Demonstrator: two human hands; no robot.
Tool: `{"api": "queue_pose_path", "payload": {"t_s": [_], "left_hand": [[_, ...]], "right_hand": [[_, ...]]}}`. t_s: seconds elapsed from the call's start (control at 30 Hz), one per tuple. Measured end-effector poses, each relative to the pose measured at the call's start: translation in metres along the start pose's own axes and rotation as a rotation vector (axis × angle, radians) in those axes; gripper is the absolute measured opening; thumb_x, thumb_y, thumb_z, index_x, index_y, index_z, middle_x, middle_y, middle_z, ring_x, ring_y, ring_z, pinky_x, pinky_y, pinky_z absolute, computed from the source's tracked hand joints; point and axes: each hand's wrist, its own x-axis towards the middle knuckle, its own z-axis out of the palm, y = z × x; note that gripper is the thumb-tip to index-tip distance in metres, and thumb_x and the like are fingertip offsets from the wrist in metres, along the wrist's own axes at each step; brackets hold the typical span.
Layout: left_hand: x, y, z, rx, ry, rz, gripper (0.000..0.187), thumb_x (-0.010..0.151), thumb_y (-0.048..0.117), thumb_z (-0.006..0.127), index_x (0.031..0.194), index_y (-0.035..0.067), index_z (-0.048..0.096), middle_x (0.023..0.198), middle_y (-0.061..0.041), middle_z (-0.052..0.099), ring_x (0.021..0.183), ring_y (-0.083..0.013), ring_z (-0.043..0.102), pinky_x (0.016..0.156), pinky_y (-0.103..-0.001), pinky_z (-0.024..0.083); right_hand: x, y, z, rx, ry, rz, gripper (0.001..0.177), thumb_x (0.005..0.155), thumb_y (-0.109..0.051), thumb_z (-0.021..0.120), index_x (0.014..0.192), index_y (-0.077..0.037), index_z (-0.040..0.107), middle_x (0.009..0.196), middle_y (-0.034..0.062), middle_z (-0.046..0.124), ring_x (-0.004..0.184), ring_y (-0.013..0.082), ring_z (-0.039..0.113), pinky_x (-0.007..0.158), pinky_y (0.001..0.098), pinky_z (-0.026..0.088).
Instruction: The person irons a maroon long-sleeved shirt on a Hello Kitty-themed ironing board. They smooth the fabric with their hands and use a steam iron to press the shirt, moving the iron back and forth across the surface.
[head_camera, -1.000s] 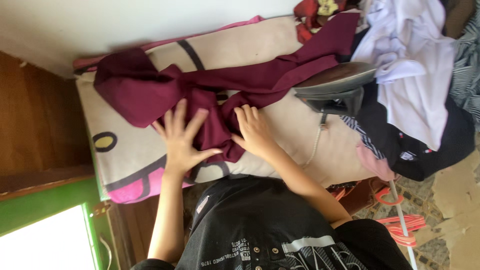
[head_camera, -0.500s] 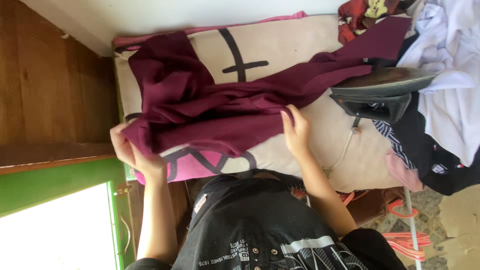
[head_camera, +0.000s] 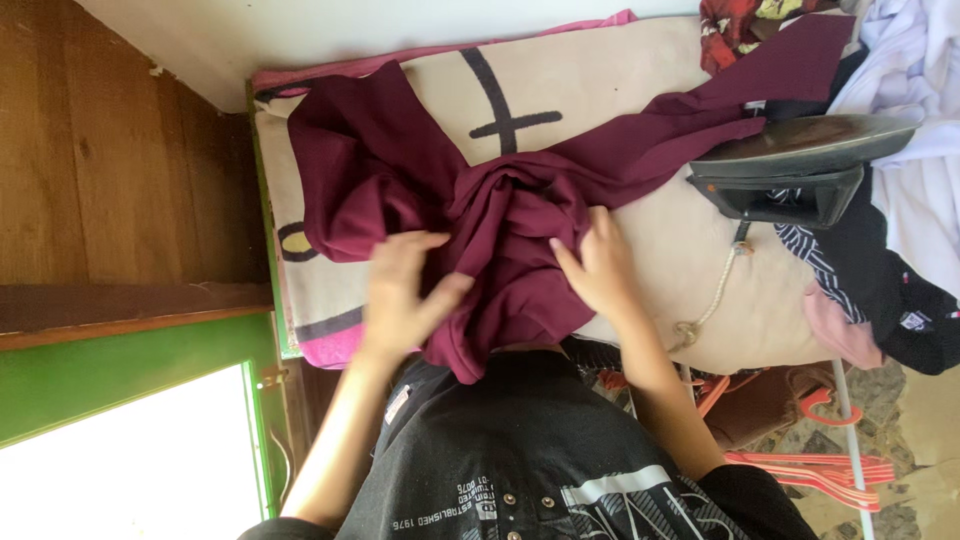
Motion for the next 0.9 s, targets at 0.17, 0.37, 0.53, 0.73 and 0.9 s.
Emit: {"api": "queue_pose_path", "payload": {"t_s": [0.17, 0.37, 0.53, 0.73, 0.9], "left_hand": [[0.011, 0.013, 0.041, 0.172, -0.211, -0.216, 0.059, 0.084, 0.041, 0.077, 0.124, -0.002, 0.07, 0.101, -0.018, 0.071, 0.084, -0.0361, 0.069, 0.073, -0.045, 0.054], [0.024, -0.019, 0.006, -0.31, 0.086, -0.424, 0.019, 0.096, 0.008, 0.065, 0.112, 0.001, 0.071, 0.101, -0.009, 0.071, 0.09, -0.022, 0.067, 0.082, -0.032, 0.054], [0.012, -0.028, -0.064, -0.742, 0.718, -0.42, 0.013, 0.112, 0.012, 0.063, 0.119, 0.001, 0.061, 0.117, -0.012, 0.064, 0.105, -0.0182, 0.057, 0.101, -0.034, 0.045], [-0.041, -0.03, -0.056, -0.915, 0.804, -0.749, 0.045, 0.098, 0.033, 0.051, 0.131, 0.004, 0.064, 0.133, -0.012, 0.066, 0.134, -0.0269, 0.061, 0.119, -0.044, 0.047], [-0.063, -0.049, -0.024, -0.237, 0.345, -1.501, 0.051, 0.087, 0.028, 0.053, 0.131, 0.003, 0.056, 0.124, -0.02, 0.062, 0.121, -0.032, 0.057, 0.106, -0.052, 0.042]], "right_hand": [[-0.005, 0.001, 0.016, -0.037, -0.034, 0.035, 0.033, 0.096, -0.025, 0.073, 0.111, 0.003, 0.065, 0.102, 0.0226, 0.065, 0.093, 0.04, 0.064, 0.082, 0.0461, 0.051], [-0.008, 0.031, 0.004, 0.43, 0.121, 0.157, 0.025, 0.099, -0.007, 0.062, 0.122, 0.002, 0.066, 0.108, 0.0163, 0.071, 0.1, 0.027, 0.07, 0.089, 0.0338, 0.053], [-0.012, 0.044, -0.05, 0.537, 0.449, 0.228, 0.023, 0.095, 0.002, 0.059, 0.118, 0.004, 0.064, 0.11, 0.009, 0.066, 0.105, 0.0194, 0.062, 0.099, 0.0319, 0.049], [-0.019, 0.031, -0.115, 0.369, 0.158, -0.094, 0.024, 0.079, -0.007, 0.075, 0.094, 0.005, 0.061, 0.107, 0.016, 0.057, 0.099, 0.0234, 0.057, 0.089, 0.0317, 0.046], [-0.021, 0.029, -0.123, 0.163, -0.641, 0.196, 0.027, 0.081, -0.034, 0.081, 0.096, -0.012, 0.076, 0.098, 0.0056, 0.076, 0.086, 0.0166, 0.069, 0.079, 0.0308, 0.053]]}}
